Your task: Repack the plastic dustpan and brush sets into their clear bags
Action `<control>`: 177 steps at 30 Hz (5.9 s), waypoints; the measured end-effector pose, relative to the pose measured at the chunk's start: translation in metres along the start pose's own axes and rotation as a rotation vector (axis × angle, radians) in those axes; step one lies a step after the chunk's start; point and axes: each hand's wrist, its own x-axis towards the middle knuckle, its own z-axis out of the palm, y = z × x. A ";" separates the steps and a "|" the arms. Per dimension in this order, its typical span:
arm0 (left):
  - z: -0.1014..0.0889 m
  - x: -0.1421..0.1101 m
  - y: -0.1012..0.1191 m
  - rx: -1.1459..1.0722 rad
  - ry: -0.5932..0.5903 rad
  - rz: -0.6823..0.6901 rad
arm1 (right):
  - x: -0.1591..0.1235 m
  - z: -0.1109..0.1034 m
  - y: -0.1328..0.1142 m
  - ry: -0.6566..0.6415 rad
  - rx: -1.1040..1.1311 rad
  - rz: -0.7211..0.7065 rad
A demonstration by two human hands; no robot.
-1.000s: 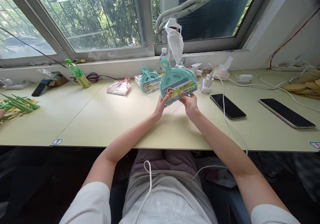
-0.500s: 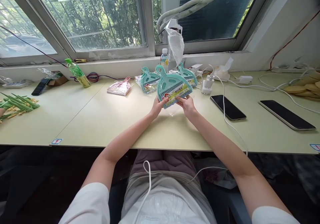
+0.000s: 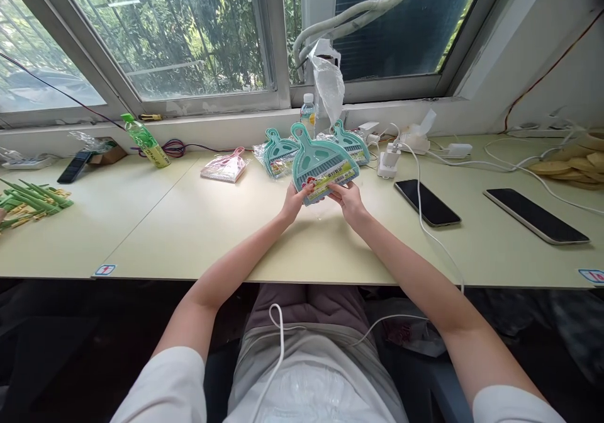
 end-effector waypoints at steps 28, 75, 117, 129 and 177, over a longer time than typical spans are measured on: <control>-0.011 0.005 -0.002 0.047 -0.017 -0.104 | 0.014 -0.002 0.004 0.061 -0.006 0.165; -0.027 0.013 -0.004 0.039 -0.020 -0.123 | 0.025 -0.020 -0.002 0.058 -0.100 0.118; -0.048 0.018 0.014 -0.122 0.125 -0.493 | 0.050 -0.042 -0.011 -0.186 -1.049 -0.942; -0.050 0.017 0.011 -0.122 0.097 -0.481 | 0.048 -0.041 -0.017 -0.148 -1.206 -0.983; -0.060 0.019 0.007 0.221 -0.192 -0.453 | 0.050 -0.036 -0.013 -0.180 -0.301 0.000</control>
